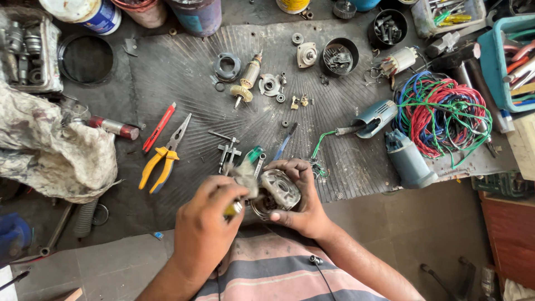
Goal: The person holds a small metal motor housing and scrapes debris from its interior using a screwdriver-like tool, rotating the housing to reach different sides. They then wipe the housing and their hands with a rag, continuing to scrape and clean the part at the workbench.
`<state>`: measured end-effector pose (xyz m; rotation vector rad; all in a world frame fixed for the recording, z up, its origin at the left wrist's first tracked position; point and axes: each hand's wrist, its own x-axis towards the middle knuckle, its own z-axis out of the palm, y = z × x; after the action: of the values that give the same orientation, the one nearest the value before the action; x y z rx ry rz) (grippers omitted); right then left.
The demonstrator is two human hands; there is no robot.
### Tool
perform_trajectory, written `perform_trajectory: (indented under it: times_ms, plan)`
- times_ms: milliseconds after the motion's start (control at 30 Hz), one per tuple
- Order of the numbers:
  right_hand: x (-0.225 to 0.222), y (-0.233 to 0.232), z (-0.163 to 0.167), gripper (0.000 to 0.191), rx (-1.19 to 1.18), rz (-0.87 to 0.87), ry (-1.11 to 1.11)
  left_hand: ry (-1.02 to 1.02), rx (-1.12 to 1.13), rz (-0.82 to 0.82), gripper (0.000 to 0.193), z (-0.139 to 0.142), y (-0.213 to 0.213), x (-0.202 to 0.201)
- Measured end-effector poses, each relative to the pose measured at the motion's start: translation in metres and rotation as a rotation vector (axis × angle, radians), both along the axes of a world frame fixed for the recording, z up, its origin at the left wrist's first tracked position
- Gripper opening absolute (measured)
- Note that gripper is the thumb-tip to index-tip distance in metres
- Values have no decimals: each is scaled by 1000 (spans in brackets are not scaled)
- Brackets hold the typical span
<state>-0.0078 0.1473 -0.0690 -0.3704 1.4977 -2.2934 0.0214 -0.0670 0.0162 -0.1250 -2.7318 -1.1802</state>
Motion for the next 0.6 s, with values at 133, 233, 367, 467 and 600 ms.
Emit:
perform_trajectory:
  times_ms: [133,233,367,467,600]
  plan:
    - [-4,-1,2,101,-167,30,-152,157,-141,-353,26,11,-10,-3]
    - [-6,-1,4,111,-161,73,-194,210,-166,-531,38,17,-18,-7]
    - [-7,-2,4,121,-180,40,-280,90,-241,-558,51,18,-18,-5]
    - [-6,-8,3,123,-255,46,-391,39,-209,-554,49,21,-15,-5]
    - [-6,-9,5,113,-386,132,-491,-146,16,-508,26,37,-15,-11]
